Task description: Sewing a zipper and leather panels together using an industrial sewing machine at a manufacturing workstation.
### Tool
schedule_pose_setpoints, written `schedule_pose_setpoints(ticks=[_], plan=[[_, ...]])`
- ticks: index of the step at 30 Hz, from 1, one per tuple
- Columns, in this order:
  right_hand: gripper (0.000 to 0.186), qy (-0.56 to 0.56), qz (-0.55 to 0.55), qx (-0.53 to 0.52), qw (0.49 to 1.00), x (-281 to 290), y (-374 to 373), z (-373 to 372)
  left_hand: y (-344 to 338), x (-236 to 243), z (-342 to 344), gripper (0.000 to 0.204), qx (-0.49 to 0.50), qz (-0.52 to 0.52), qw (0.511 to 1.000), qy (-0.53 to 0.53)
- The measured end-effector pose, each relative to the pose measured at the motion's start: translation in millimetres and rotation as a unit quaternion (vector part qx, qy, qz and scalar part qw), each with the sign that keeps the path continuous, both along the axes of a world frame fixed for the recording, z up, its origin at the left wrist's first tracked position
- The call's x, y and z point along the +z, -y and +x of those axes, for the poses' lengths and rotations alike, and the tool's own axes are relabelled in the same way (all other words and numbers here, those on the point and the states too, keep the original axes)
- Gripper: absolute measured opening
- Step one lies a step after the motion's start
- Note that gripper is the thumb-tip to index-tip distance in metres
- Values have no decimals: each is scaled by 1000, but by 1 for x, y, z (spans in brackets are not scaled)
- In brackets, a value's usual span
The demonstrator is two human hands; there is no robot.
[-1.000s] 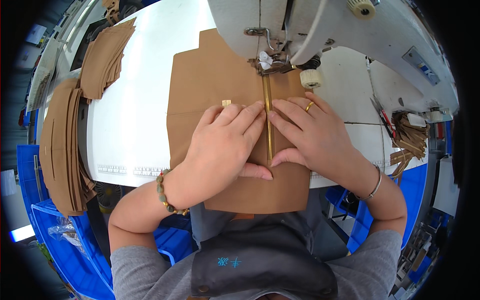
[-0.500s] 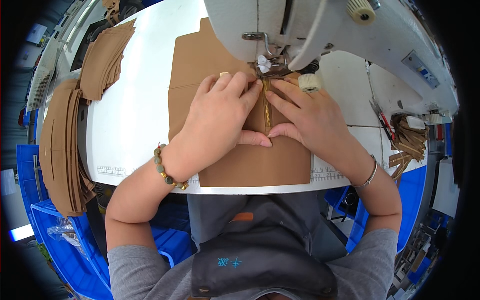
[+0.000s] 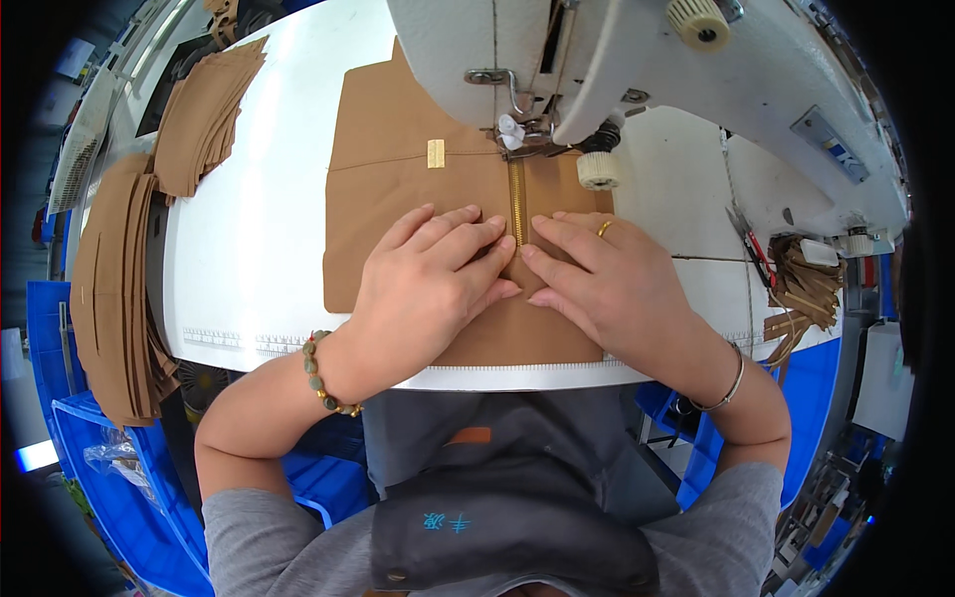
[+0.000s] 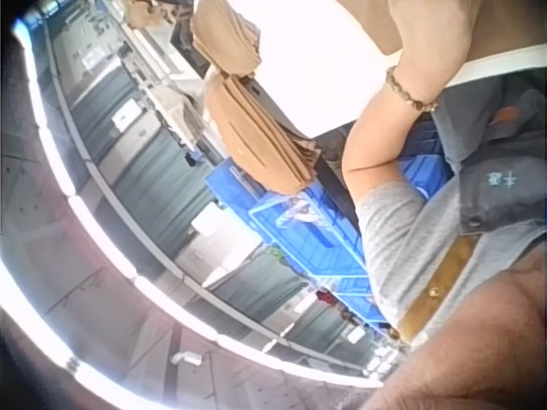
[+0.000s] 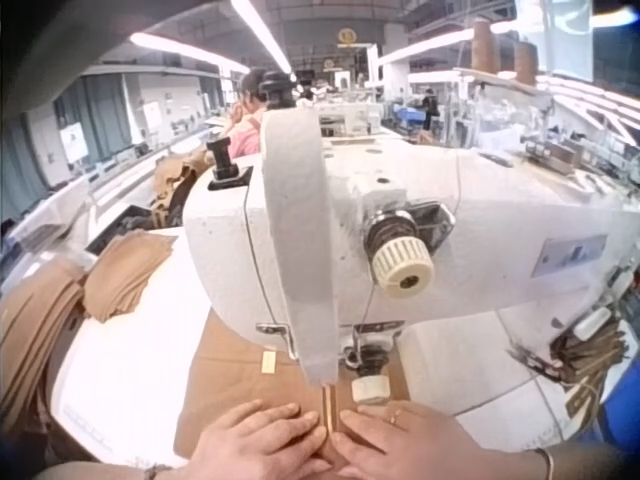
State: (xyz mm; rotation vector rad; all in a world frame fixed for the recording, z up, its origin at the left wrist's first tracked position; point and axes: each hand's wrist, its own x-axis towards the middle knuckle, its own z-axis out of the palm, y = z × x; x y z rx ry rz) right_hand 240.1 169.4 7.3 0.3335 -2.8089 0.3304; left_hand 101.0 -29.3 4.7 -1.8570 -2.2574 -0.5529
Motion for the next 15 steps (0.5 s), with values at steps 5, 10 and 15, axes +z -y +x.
schedule_pose_setpoints(ticks=[5,10,15], plan=[[43,-39,8,5,999,3,-1,-7,-5,1,-10,42,-8,13,1000,-12],[44,-26,14,-10,1000,1,-9,-19,-14,0,-21,43,-11,18,1000,-5],[43,-22,14,-38,999,-6,-14,-29,-19,-3,-29,43,0,17,1000,-23]])
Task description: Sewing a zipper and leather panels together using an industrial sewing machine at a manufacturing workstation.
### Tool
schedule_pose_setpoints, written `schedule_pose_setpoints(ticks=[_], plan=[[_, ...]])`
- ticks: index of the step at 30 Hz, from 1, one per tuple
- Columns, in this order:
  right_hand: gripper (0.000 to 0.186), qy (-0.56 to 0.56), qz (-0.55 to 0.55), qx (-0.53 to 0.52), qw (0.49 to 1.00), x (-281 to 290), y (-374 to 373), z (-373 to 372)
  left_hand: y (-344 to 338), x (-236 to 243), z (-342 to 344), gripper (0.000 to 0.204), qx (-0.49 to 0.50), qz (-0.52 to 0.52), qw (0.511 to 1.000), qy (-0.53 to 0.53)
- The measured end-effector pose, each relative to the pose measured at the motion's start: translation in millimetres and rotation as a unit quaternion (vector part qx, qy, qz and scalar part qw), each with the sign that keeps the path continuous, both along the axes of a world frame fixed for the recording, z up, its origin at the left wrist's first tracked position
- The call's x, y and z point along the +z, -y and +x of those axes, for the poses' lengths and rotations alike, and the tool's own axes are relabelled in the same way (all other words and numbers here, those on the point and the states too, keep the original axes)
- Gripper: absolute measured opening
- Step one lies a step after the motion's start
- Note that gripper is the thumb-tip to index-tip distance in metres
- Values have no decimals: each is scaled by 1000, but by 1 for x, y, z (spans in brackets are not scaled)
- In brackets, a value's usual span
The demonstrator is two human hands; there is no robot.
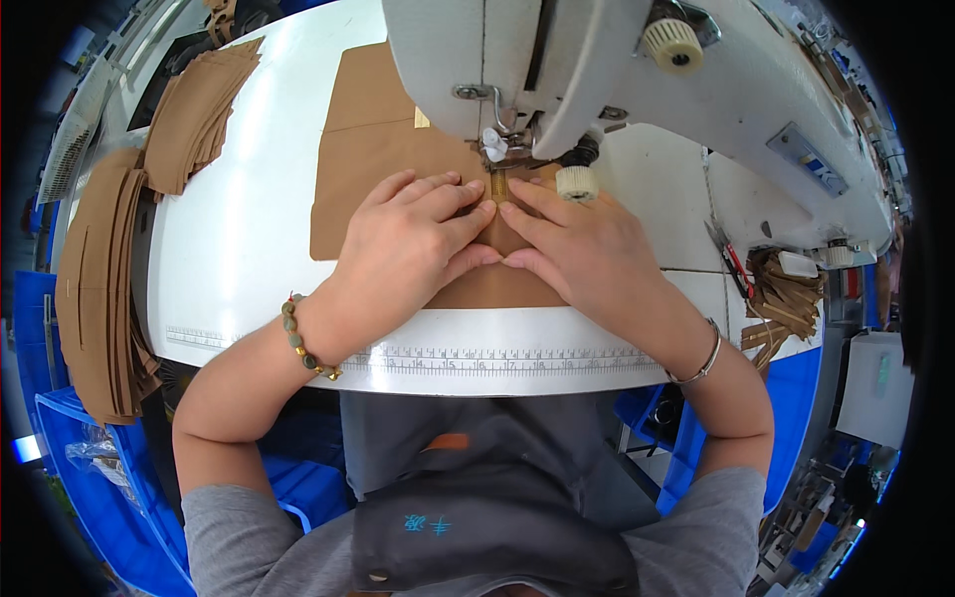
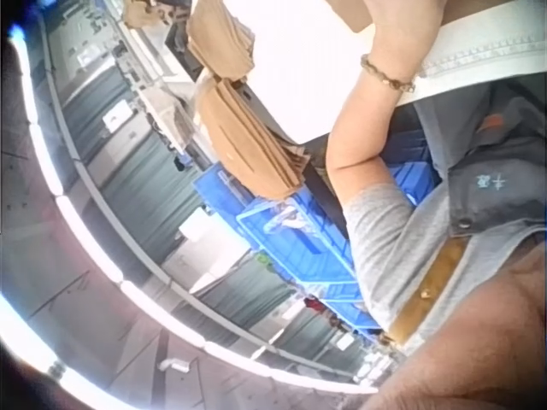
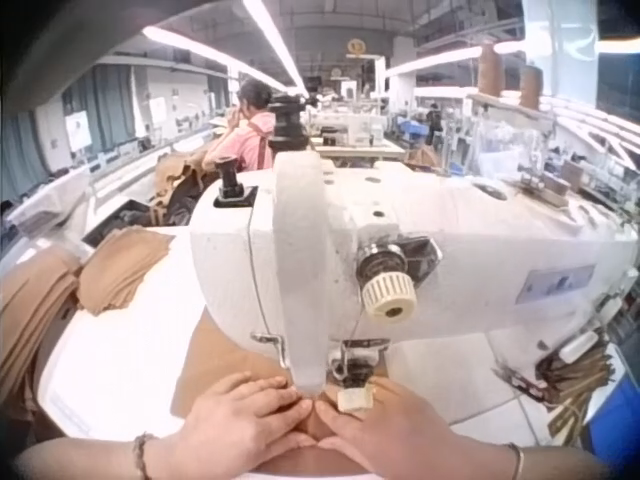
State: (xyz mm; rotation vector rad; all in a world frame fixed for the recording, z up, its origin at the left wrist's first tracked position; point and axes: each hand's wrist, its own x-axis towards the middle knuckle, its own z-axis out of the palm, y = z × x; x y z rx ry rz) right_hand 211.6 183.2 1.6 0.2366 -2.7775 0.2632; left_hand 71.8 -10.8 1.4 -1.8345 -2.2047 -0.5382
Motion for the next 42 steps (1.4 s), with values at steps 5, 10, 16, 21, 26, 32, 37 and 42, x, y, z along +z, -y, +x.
schedule_pose_setpoints(ticks=[5,10,16,21,26,32,37,42], plan=[[44,5,-16,-16,1000,-6,-4,-6,-2,-3,-2,45,12,6,1000,-15],[47,0,-139,13,990,-10,-12,-7,0,-2,1,49,30,-4,999,-25],[38,-46,-384,88,918,-5,-26,-11,1,-3,3,57,23,-5,1000,-13],[42,-32,-107,3,994,-4,-17,-5,1,-4,2,60,19,-10,1000,-16],[48,-21,-60,10,998,-14,-5,-2,0,-5,2,58,13,1,1000,-9],[51,-13,-47,-1,999,-15,-8,-7,-4,-5,-4,57,10,15,1000,-4],[46,38,-31,-23,999,-9,-7,-6,-6,-5,-6,58,12,14,1000,-2],[45,35,-33,-23,999,-7,-7,-7,-7,-4,-8,58,14,9,1000,-8]])
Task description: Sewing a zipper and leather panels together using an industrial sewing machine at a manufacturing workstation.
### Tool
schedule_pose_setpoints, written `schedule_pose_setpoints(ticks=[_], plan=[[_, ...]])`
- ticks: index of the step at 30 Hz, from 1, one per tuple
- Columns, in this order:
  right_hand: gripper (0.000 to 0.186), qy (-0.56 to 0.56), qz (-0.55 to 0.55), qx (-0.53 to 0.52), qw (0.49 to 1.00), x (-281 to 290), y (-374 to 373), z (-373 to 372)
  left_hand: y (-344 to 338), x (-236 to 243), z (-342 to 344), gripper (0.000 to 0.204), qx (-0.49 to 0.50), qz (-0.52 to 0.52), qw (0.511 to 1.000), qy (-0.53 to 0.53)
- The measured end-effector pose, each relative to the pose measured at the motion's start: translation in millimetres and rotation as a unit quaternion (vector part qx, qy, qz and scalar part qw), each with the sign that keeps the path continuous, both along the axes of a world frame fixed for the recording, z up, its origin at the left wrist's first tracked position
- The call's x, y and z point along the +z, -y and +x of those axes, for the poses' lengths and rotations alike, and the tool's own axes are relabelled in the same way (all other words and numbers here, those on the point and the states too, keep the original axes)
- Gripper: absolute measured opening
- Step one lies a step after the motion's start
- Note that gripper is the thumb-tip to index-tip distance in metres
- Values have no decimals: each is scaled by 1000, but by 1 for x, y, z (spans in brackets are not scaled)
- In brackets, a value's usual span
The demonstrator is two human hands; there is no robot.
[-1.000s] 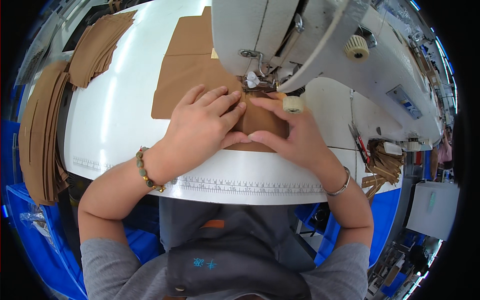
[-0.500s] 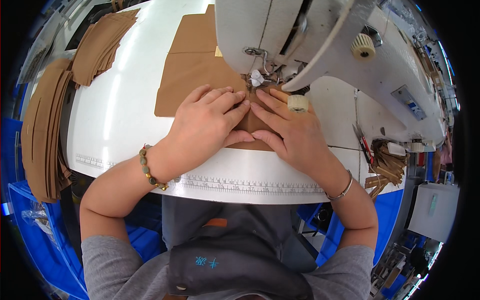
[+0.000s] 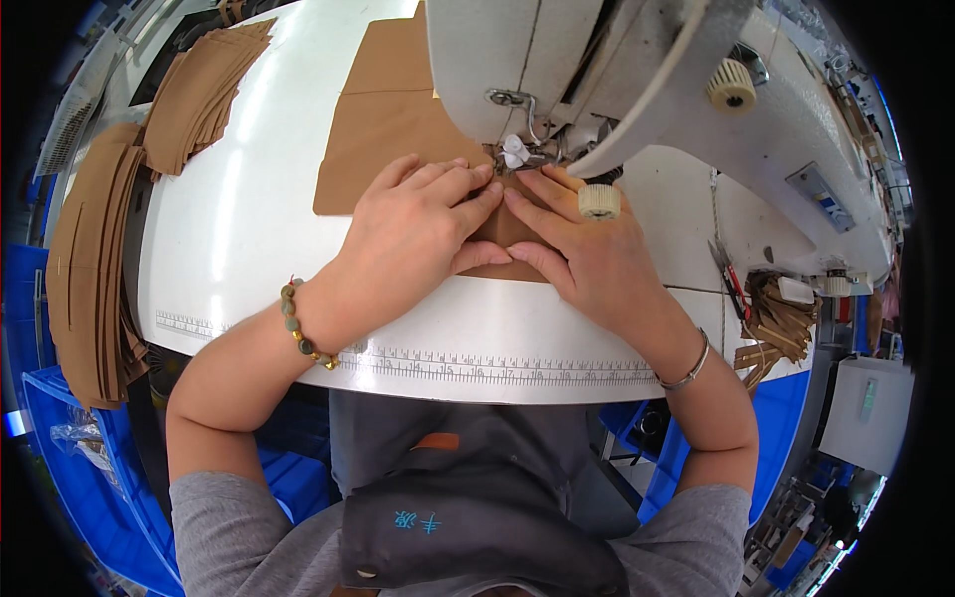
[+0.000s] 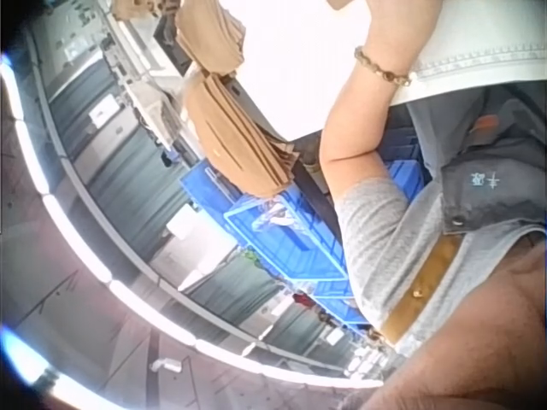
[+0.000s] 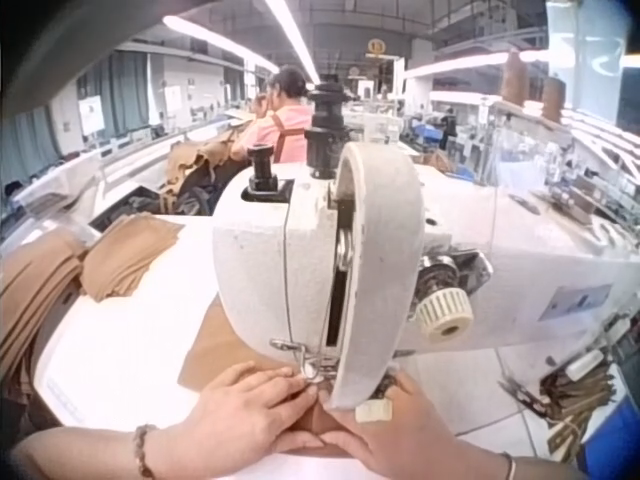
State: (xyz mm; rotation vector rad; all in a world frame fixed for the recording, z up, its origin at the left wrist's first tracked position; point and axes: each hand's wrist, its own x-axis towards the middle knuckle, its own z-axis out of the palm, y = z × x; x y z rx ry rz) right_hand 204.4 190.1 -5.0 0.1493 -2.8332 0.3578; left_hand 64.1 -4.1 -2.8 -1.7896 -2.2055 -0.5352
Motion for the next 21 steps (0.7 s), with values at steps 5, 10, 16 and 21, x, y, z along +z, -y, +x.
schedule_pose_setpoints(ticks=[5,10,16,21], plan=[[45,0,0,4,1000,0,0,-1,0,0,0,59,4,-4,1000,-1],[45,-6,-6,9,1000,-1,-2,-2,-1,-2,-1,58,8,4,1000,-7],[45,-10,-7,12,1000,0,-2,-2,0,-1,-2,57,8,-3,1000,-5],[46,-13,-11,14,1000,-2,-3,-2,0,-2,-1,57,10,-1,1000,-1]])
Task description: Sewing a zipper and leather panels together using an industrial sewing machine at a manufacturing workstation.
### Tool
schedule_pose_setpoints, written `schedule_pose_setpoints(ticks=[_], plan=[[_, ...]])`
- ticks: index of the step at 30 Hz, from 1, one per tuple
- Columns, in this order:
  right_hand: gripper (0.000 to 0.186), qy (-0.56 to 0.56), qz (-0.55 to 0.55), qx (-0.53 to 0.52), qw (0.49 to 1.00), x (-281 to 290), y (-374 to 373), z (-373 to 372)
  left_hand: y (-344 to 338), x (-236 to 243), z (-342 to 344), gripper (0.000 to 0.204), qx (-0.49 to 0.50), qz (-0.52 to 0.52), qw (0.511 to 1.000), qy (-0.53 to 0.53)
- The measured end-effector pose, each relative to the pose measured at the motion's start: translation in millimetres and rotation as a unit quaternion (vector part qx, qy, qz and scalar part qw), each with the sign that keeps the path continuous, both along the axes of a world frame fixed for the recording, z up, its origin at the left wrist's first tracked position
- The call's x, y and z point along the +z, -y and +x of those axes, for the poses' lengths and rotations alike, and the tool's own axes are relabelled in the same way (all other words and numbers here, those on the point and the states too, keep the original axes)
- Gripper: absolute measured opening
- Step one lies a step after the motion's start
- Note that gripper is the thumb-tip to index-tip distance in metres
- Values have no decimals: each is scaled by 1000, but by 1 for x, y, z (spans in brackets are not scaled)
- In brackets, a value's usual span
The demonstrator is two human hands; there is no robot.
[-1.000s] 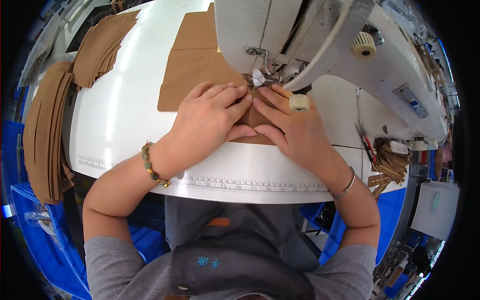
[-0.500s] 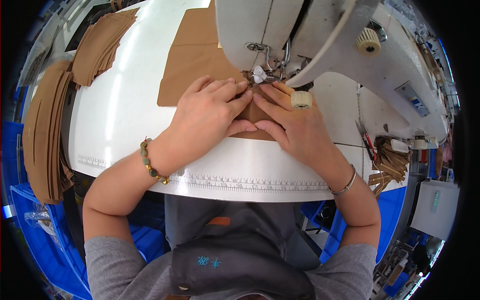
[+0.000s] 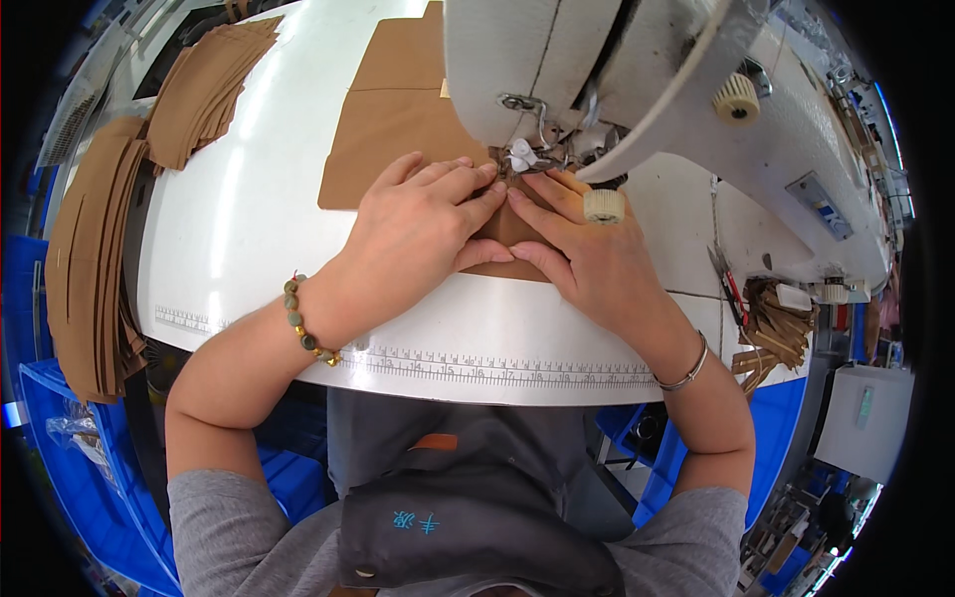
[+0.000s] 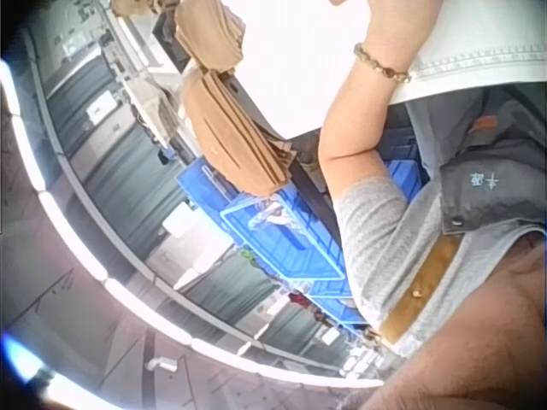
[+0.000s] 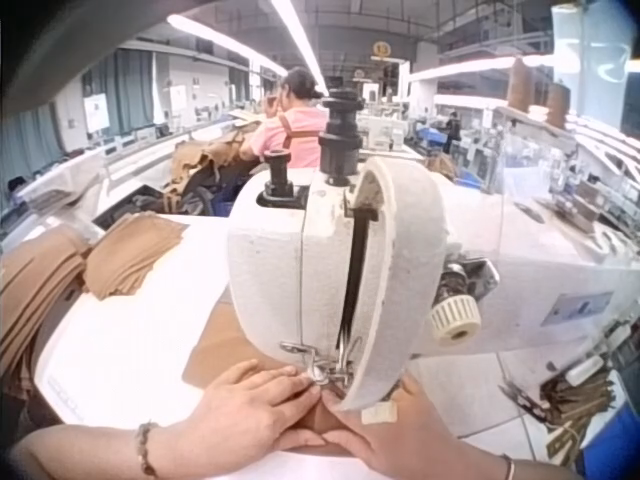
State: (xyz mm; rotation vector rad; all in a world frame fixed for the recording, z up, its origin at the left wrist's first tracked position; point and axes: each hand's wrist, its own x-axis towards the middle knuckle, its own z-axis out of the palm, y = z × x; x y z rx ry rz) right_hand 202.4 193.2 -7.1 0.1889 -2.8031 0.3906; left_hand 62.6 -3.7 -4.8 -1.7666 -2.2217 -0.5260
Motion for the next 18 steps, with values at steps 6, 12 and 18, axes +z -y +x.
schedule_pose_setpoints(ticks=[6,12,18], plan=[[46,-17,-6,-11,1000,3,2,-5,-1,-1,-2,56,4,3,1000,1],[39,-90,100,2,991,23,2,13,-1,-2,0,56,2,3,1000,6],[18,-386,149,-385,825,123,-182,161,0,-5,0,57,-8,20,1000,22]])
